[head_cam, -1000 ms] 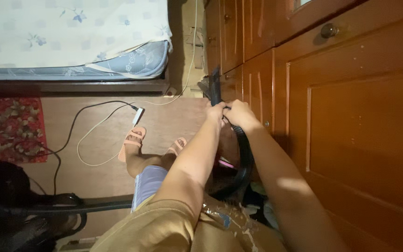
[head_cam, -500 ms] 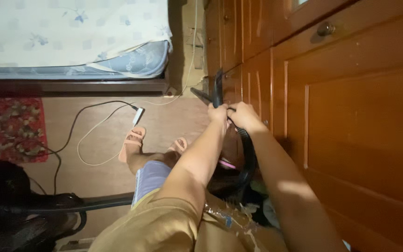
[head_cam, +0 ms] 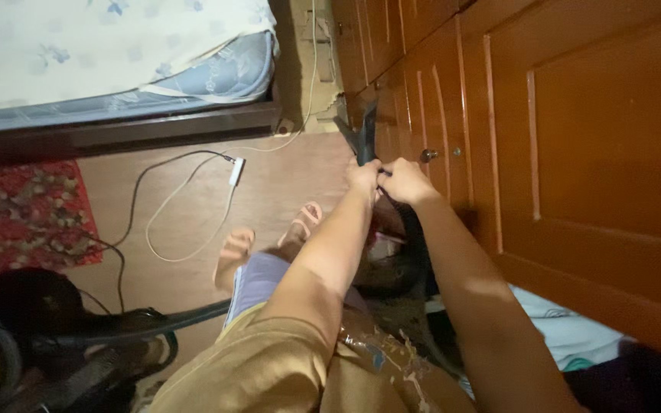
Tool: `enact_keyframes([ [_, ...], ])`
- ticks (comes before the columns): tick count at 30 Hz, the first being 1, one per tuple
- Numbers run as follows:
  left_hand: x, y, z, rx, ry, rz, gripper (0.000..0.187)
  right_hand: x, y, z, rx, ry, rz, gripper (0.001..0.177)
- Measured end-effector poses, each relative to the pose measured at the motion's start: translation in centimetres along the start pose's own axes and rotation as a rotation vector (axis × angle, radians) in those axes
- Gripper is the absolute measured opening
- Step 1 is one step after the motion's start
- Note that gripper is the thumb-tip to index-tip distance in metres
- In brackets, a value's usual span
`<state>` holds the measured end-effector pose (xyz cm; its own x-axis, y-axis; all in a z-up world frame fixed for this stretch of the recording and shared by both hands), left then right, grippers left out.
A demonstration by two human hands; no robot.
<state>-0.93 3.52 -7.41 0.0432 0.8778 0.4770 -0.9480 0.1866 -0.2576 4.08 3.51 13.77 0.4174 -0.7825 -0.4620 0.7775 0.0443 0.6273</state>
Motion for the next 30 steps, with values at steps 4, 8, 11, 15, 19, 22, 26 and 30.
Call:
enact_keyframes([
  [4, 3.0, 4.6, 2.6, 0.002, -0.015, 0.007, 0.036, -5.0, -2.7, 3.6, -0.047, -0.236, -0.226, 0.033],
  [8, 5.4, 13.9, 4.6, 0.030, -0.009, -0.128, 0.032, -9.9, -9.2, 6.1, -0.064, -0.203, -0.213, 0.035],
  [11, 6.6, 18.5, 5.6, 0.006, -0.011, -0.077, 0.037, -12.3, -13.0, 7.2, 0.020, -0.112, -0.155, 0.039],
  [15, 5.7, 20.1, 7.9, -0.023, -0.020, -0.097, 0.038, -12.0, -15.4, 9.8, 0.129, -0.091, -0.163, 0.041],
  [19, 6.7, 19.7, 10.7, -0.074, 0.008, -0.098, 0.038, -12.4, -15.2, 11.6, 0.191, -0.073, -0.128, 0.041],
  [22, 7.3, 20.1, 10.3, -0.137, 0.004, -0.078, 0.038, -11.9, -15.9, 11.1, 0.214, -0.111, -0.148, 0.044],
  [26, 6.5, 22.1, 7.6, -0.057, -0.009, -0.165, 0.041, -10.8, -18.6, 8.8, 0.192, -0.095, -0.163, 0.045],
  [30, 5.0, 22.0, 7.4, -0.081, -0.115, -0.145, 0.039, -9.2, -19.3, 9.4, 0.296, 0.103, -0.203, 0.044],
])
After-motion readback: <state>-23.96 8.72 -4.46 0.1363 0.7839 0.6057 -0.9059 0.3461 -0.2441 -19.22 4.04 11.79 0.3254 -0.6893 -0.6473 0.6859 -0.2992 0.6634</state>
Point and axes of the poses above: each hand's wrist, its own z-axis away from the middle knuckle, its own y-axis out of the back of the hand, x = y × z, the point moved 7 cm from there along -z, towards the middle knuckle, and after that the axes turned 15 degrees about -z, right-handed, at the moved point
